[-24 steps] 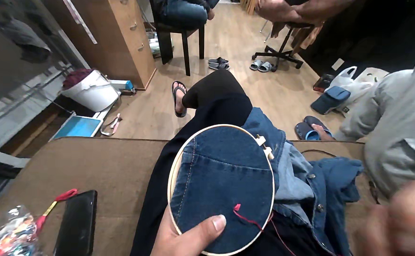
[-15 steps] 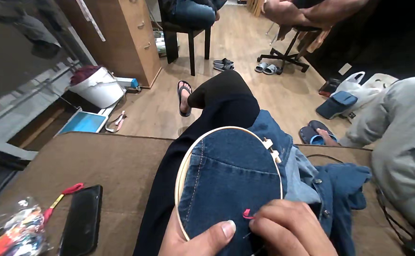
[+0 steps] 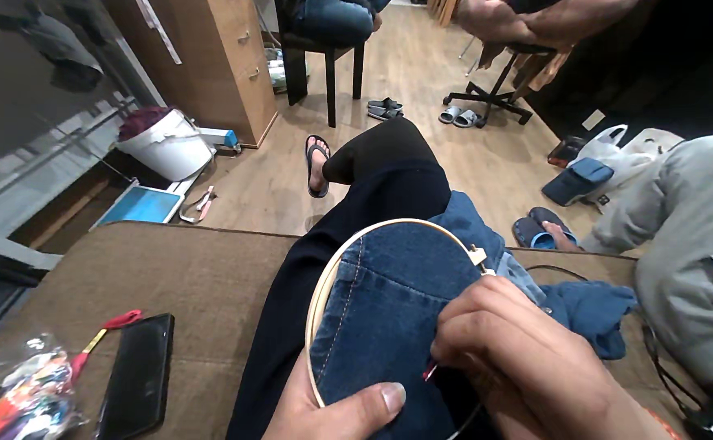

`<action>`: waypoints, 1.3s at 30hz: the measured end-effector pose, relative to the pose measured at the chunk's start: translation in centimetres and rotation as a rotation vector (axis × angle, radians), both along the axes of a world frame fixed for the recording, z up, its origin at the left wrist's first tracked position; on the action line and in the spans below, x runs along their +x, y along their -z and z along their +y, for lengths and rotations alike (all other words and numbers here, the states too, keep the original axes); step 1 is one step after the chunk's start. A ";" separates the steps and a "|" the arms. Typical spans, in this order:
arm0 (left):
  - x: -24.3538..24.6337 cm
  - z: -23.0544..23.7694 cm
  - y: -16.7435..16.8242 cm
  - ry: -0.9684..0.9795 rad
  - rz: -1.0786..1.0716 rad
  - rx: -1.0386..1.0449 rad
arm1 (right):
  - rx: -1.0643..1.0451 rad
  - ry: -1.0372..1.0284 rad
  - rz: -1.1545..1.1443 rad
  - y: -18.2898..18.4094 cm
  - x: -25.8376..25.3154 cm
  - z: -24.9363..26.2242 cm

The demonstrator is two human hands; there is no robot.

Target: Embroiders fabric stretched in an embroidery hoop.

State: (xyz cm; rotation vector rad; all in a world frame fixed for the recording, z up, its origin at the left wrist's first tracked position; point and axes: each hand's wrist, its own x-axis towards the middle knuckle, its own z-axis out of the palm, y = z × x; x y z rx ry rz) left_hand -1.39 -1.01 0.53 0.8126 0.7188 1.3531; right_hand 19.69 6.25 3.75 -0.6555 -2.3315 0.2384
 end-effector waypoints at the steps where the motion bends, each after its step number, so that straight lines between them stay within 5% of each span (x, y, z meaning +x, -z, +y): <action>1: 0.0 0.0 0.0 -0.001 -0.002 -0.005 | -0.022 -0.017 0.008 -0.1 0.0 0.0; 39: 0.1 0.6 0.2 0.032 -0.150 -0.162 | -0.155 -0.099 0.018 0.4 1.0 1.5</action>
